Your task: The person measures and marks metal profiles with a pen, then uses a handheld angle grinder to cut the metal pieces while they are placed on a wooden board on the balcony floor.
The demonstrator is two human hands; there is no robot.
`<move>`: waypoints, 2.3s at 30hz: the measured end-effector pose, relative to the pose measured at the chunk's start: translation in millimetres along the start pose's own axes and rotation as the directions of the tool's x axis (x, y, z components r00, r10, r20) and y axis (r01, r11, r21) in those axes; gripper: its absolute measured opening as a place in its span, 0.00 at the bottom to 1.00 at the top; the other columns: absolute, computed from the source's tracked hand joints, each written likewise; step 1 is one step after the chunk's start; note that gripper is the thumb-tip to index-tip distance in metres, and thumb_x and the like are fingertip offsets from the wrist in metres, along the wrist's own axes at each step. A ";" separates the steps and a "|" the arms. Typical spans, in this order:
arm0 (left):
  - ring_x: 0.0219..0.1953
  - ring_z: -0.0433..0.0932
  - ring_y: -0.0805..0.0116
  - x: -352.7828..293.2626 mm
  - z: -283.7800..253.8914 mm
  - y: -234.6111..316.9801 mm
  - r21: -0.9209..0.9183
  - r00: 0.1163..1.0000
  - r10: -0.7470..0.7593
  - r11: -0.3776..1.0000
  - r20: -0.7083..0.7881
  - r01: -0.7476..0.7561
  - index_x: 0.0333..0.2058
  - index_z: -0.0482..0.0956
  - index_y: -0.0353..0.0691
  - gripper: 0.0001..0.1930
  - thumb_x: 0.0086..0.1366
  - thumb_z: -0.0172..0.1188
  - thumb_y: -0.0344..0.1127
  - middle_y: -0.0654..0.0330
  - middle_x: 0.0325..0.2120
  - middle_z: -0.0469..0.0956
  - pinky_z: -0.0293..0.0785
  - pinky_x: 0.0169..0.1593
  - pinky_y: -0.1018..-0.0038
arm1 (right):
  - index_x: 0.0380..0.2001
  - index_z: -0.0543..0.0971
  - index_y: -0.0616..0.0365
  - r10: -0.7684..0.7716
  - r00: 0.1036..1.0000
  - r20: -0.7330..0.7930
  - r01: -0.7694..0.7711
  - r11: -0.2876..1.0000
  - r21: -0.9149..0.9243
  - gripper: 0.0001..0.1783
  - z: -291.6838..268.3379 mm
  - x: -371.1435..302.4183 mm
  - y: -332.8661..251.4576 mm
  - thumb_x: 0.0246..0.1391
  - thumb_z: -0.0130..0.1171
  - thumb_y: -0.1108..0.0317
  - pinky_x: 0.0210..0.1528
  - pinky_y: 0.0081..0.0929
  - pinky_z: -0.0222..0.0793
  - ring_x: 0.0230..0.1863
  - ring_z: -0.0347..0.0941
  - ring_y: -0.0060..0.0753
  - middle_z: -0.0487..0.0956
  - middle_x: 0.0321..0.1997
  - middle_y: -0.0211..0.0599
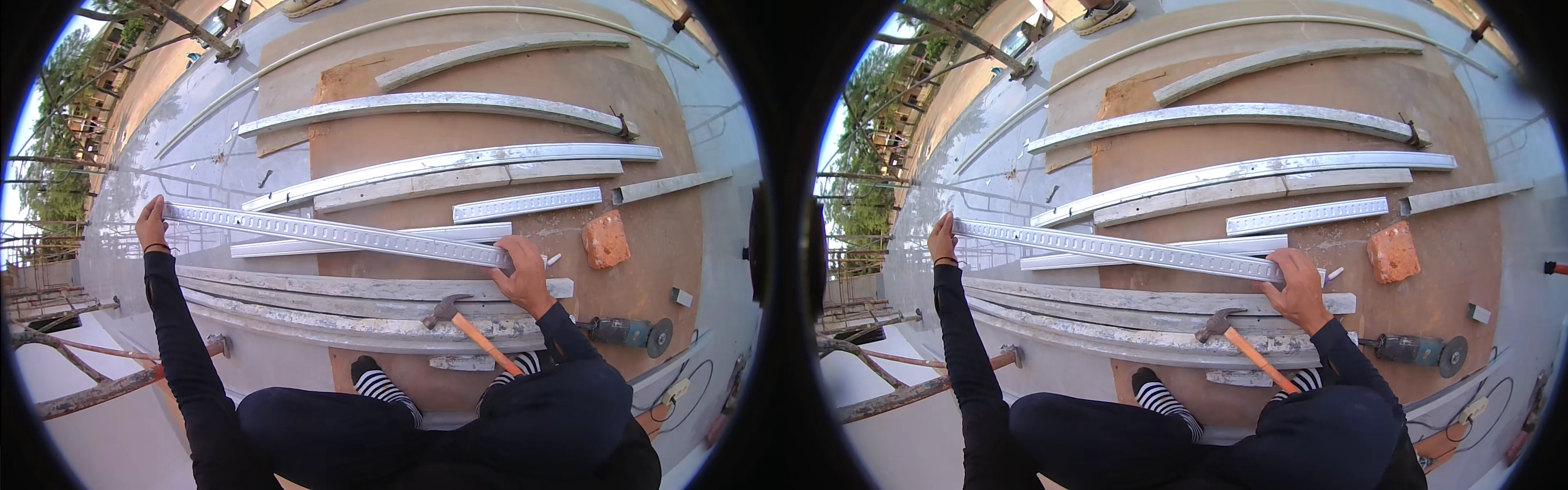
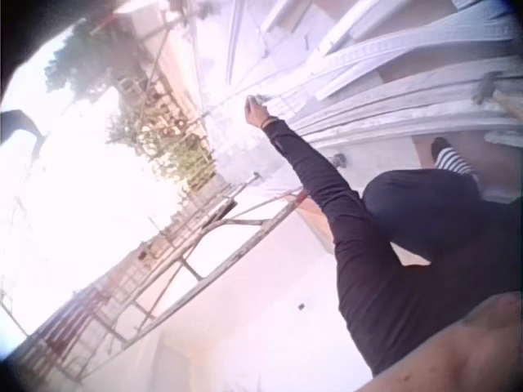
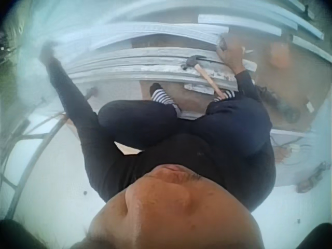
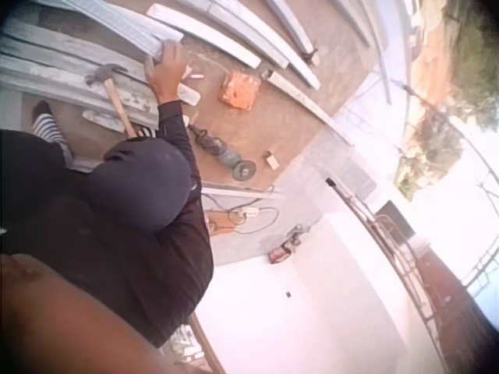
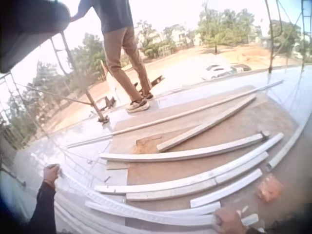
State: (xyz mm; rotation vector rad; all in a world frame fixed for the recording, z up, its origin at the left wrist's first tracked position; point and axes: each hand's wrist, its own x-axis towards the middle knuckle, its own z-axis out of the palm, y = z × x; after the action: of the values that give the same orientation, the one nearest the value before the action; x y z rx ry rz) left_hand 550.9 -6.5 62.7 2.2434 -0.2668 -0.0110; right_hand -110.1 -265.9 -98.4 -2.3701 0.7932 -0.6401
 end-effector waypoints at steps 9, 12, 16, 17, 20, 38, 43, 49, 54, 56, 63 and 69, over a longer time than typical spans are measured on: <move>0.43 0.78 0.72 -81.5 177.4 120.0 -0.117 0.782 0.491 0.866 0.383 -0.487 0.47 0.79 0.35 0.18 0.69 0.57 0.45 0.61 0.40 0.81 0.72 0.47 0.74 | 0.45 0.76 0.64 0.400 0.902 -0.161 -0.343 0.892 0.295 0.25 -87.3 -14.6 22.1 0.52 0.68 0.55 0.35 0.32 0.71 0.33 0.77 0.38 0.80 0.34 0.47; 0.41 0.79 0.66 -202.8 288.8 140.4 -0.127 0.351 0.478 0.718 0.805 -0.685 0.46 0.79 0.35 0.18 0.64 0.62 0.42 0.55 0.38 0.81 0.73 0.46 0.73 | 0.47 0.75 0.66 0.620 0.780 -0.085 -0.426 0.626 0.653 0.28 -95.7 -42.8 20.2 0.55 0.65 0.52 0.35 0.30 0.72 0.34 0.78 0.32 0.80 0.34 0.47; 0.53 0.73 0.45 -277.3 372.3 113.3 -0.274 0.082 0.590 0.489 0.803 -0.828 0.55 0.72 0.34 0.32 0.58 0.68 0.49 0.44 0.50 0.75 0.69 0.56 0.61 | 0.48 0.73 0.68 0.606 0.753 -0.256 -0.404 0.733 0.547 0.29 -88.0 -61.6 1.5 0.61 0.58 0.49 0.35 0.29 0.71 0.34 0.77 0.31 0.80 0.35 0.45; 0.52 0.74 0.45 -287.4 390.7 99.8 -0.249 0.133 0.574 0.537 0.808 -0.806 0.55 0.72 0.34 0.33 0.56 0.68 0.48 0.43 0.49 0.75 0.69 0.56 0.61 | 0.47 0.73 0.68 0.636 0.705 -0.313 -0.403 0.723 0.562 0.28 -86.2 -63.9 -4.9 0.63 0.55 0.48 0.35 0.30 0.70 0.31 0.75 0.30 0.79 0.33 0.43; 0.48 0.75 0.47 -307.7 411.1 91.9 -0.253 0.175 0.545 0.621 0.820 -0.742 0.56 0.72 0.33 0.34 0.54 0.70 0.47 0.43 0.44 0.76 0.70 0.54 0.62 | 0.46 0.73 0.67 0.756 0.546 -0.362 -0.463 0.632 0.622 0.26 -81.4 -88.9 -3.6 0.64 0.53 0.49 0.30 0.28 0.70 0.28 0.72 0.26 0.75 0.28 0.38; 0.48 0.72 0.44 -308.2 371.4 102.4 -0.201 0.154 0.563 0.517 0.812 -0.832 0.48 0.70 0.38 0.29 0.47 0.72 0.31 0.47 0.44 0.73 0.69 0.51 0.58 | 0.42 0.68 0.55 0.983 0.129 -0.133 -0.045 0.140 0.989 0.18 -60.8 -80.3 29.3 0.61 0.58 0.54 0.17 0.28 0.69 0.15 0.70 0.29 0.70 0.20 0.34; 0.49 0.71 0.40 -248.2 335.5 78.8 -0.134 0.140 0.554 0.424 0.821 -0.896 0.51 0.68 0.40 0.28 0.48 0.65 0.25 0.44 0.45 0.73 0.68 0.51 0.56 | 0.41 0.70 0.56 0.986 0.096 -0.136 -0.014 0.138 0.990 0.17 -59.4 -75.8 31.9 0.59 0.59 0.56 0.18 0.28 0.69 0.16 0.70 0.27 0.71 0.21 0.33; 0.45 0.73 0.38 -183.2 265.1 42.5 -0.005 0.236 0.483 0.446 0.843 -0.895 0.50 0.67 0.42 0.28 0.48 0.62 0.23 0.43 0.38 0.76 0.68 0.49 0.54 | 0.39 0.71 0.59 0.968 -0.037 -0.248 -0.053 0.246 0.968 0.16 -67.2 -75.1 58.4 0.58 0.60 0.58 0.20 0.26 0.68 0.18 0.70 0.25 0.71 0.23 0.32; 0.44 0.73 0.38 -146.3 205.5 4.1 0.077 0.309 0.387 0.510 0.869 -0.857 0.48 0.66 0.40 0.28 0.45 0.60 0.18 0.44 0.38 0.75 0.68 0.48 0.54 | 0.40 0.71 0.62 0.946 -0.063 -0.319 -0.120 0.310 0.943 0.16 -77.8 -80.8 104.4 0.56 0.59 0.61 0.23 0.25 0.68 0.22 0.71 0.24 0.73 0.27 0.32; 0.46 0.73 0.39 -132.1 186.8 -16.4 0.115 0.341 0.366 0.517 0.866 -0.848 0.46 0.66 0.39 0.29 0.42 0.59 0.18 0.44 0.39 0.74 0.69 0.49 0.56 | 0.41 0.71 0.64 0.918 -0.112 -0.380 -0.214 0.351 0.912 0.18 -74.2 -92.5 134.3 0.55 0.60 0.61 0.27 0.27 0.69 0.26 0.72 0.26 0.74 0.30 0.34; 0.48 0.67 0.41 -132.3 167.6 -58.2 0.220 0.410 0.411 0.435 0.814 -0.873 0.47 0.70 0.37 0.31 0.37 0.57 0.18 0.46 0.42 0.69 0.64 0.54 0.54 | 0.54 0.68 0.68 0.741 0.062 -0.668 -0.805 0.433 0.406 0.37 -109.7 -115.9 139.2 0.44 0.67 0.57 0.58 0.44 0.61 0.56 0.67 0.51 0.70 0.54 0.57; 0.51 0.68 0.44 -114.4 168.9 -66.0 0.307 0.493 0.472 0.419 0.731 -0.855 0.47 0.70 0.40 0.29 0.40 0.56 0.20 0.51 0.43 0.71 0.64 0.51 0.55 | 0.64 0.64 0.54 0.372 0.875 -0.309 -0.482 0.712 -0.510 0.46 -95.2 -64.9 79.8 0.40 0.70 0.55 0.67 0.53 0.46 0.68 0.53 0.51 0.63 0.64 0.52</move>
State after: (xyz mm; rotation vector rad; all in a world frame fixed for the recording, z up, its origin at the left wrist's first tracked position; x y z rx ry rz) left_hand 434.8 -73.1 -104.7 2.5455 -1.8207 -0.1281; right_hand -242.9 -310.2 -95.6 -2.5013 1.7821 -0.4588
